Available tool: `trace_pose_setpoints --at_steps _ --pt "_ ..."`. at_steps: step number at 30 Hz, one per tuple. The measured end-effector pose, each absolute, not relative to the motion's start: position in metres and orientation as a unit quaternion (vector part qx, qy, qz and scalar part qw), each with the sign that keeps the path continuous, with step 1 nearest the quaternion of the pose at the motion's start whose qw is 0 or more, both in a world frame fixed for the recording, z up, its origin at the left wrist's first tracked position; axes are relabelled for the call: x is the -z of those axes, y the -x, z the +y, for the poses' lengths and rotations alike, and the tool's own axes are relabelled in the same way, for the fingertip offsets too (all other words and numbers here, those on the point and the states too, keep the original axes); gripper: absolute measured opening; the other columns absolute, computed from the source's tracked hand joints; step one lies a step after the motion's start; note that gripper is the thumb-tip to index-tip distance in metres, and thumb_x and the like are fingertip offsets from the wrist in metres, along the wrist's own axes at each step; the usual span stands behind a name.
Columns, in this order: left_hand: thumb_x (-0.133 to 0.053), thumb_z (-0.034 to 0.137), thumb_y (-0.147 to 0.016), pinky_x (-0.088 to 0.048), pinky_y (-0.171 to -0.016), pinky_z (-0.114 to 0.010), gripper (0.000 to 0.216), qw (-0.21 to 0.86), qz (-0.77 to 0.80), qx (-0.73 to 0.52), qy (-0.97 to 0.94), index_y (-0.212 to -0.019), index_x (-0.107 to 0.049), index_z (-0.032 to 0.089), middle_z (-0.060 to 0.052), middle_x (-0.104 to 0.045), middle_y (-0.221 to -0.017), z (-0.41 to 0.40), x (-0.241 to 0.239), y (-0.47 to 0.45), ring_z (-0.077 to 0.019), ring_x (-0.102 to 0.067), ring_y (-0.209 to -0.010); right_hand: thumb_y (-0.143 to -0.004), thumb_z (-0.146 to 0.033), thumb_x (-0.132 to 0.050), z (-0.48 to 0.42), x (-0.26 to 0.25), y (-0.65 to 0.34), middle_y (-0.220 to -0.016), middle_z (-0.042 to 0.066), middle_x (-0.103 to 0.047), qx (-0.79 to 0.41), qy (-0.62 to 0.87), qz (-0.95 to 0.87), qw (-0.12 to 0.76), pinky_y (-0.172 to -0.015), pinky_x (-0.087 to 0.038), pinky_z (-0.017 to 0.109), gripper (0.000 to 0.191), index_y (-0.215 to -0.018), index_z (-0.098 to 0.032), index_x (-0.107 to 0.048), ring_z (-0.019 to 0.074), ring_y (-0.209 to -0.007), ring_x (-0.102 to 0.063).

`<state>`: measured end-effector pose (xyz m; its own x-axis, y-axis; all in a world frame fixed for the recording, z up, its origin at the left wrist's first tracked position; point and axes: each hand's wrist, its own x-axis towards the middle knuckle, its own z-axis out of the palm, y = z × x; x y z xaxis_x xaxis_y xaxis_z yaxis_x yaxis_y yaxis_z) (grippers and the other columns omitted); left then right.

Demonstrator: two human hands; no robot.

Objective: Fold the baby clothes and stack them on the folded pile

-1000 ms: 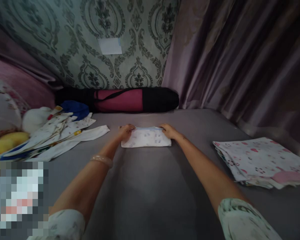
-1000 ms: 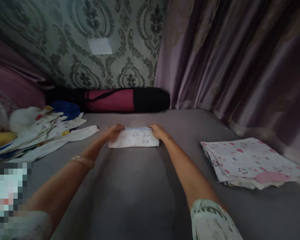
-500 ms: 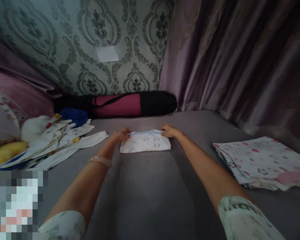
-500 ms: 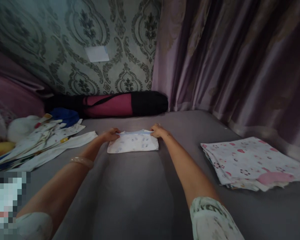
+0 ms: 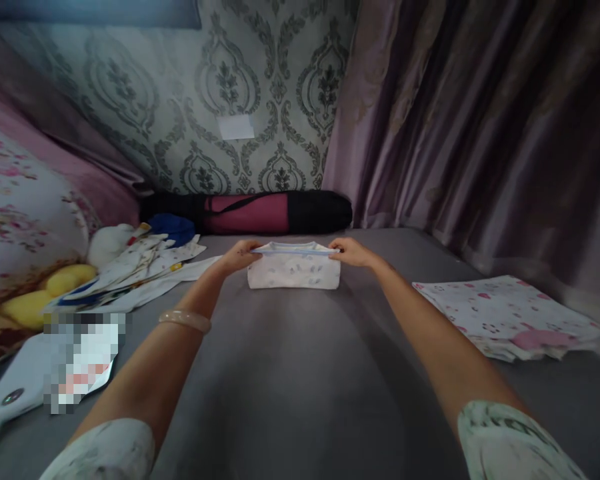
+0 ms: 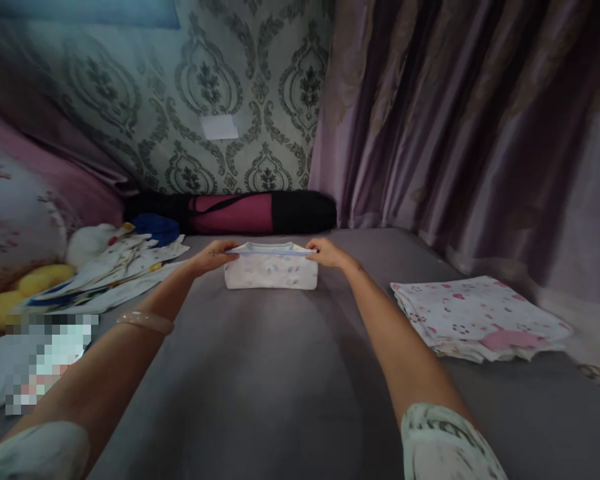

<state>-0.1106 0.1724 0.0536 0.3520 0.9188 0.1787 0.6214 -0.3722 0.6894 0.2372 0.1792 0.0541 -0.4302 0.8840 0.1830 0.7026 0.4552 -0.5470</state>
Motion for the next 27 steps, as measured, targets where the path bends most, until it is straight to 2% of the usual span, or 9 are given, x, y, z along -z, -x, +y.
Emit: trace_pose_setpoints --at_steps 4,9,12,14,16,21,27 --pt "-0.053 0.031 -0.073 -0.044 -0.070 -0.028 0.029 0.204 0.506 -0.284 -0.789 -0.091 -0.068 0.015 -0.001 -0.067 -0.079 0.149 -0.062 0.109 -0.0174 -0.058 -0.076 -0.075 -0.017 -0.061 0.154 -0.065 -0.241 -0.089 0.003 -0.067 -0.148 0.475 -0.829 0.256 -0.070 -0.044 0.026 0.023 -0.097 -0.016 -0.065 0.0152 -0.074 -0.057" --pt "-0.049 0.030 -0.080 -0.045 -0.077 -0.029 0.033 0.142 0.521 -0.268 -0.798 -0.104 -0.067 0.017 -0.005 -0.070 -0.096 0.103 -0.051 0.105 -0.0182 -0.059 -0.083 -0.080 -0.014 -0.051 0.106 -0.054 -0.245 -0.107 0.006 -0.065 -0.107 0.439 -0.854 0.256 -0.088 -0.044 0.032 0.033 -0.111 -0.018 -0.063 0.0196 -0.096 -0.059" --pt "-0.044 0.024 -0.083 -0.041 -0.091 -0.032 0.033 0.129 0.519 -0.223 -0.815 -0.108 -0.065 0.021 -0.005 -0.069 -0.107 0.070 -0.041 0.104 -0.0185 -0.060 -0.094 -0.085 -0.011 -0.043 0.073 -0.038 -0.248 -0.110 0.007 -0.063 -0.104 0.412 -0.878 0.221 -0.094 -0.042 0.032 0.037 -0.115 -0.021 -0.062 0.0192 -0.104 -0.056" --pt "-0.041 0.020 -0.083 -0.032 -0.103 -0.037 0.036 0.107 0.507 -0.193 -0.833 -0.110 -0.064 0.023 -0.004 -0.067 -0.115 0.051 -0.032 0.105 -0.0192 -0.058 -0.103 -0.086 -0.010 -0.039 0.052 -0.026 -0.248 -0.111 0.007 -0.061 -0.104 0.403 -0.888 0.197 -0.095 -0.042 0.033 0.041 -0.119 -0.023 -0.060 0.0186 -0.106 -0.056" --pt "-0.040 0.017 -0.082 -0.024 -0.107 -0.040 0.038 0.084 0.483 -0.171 -0.855 -0.112 -0.063 0.025 -0.003 -0.064 -0.119 0.037 -0.021 0.107 -0.0197 -0.055 -0.111 -0.088 -0.009 -0.036 0.035 -0.014 -0.248 -0.114 0.007 -0.059 -0.087 0.405 -0.892 0.179 -0.096 -0.041 0.034 0.044 -0.122 -0.025 -0.059 0.0190 -0.109 -0.054" --pt "-0.039 0.013 -0.080 -0.022 -0.106 -0.040 0.043 0.050 0.427 -0.123 -0.894 -0.114 -0.061 0.026 -0.005 -0.063 -0.121 0.019 0.004 0.115 -0.0199 -0.053 -0.116 -0.088 -0.006 -0.031 0.007 0.003 -0.244 -0.119 0.009 -0.057 -0.052 0.410 -0.903 0.116 -0.097 -0.039 0.033 0.047 -0.123 -0.022 -0.059 0.0203 -0.111 -0.050" --pt "-0.042 0.006 -0.067 -0.022 -0.104 -0.042 0.058 0.045 0.434 -0.081 -0.896 -0.118 -0.060 0.026 -0.005 -0.059 -0.129 0.010 0.015 0.119 -0.0224 -0.049 -0.122 -0.077 0.004 -0.036 0.005 0.006 -0.247 -0.124 0.008 -0.054 -0.085 0.393 -0.912 0.077 -0.097 -0.038 0.031 0.061 -0.128 -0.022 -0.056 0.0188 -0.114 -0.048"
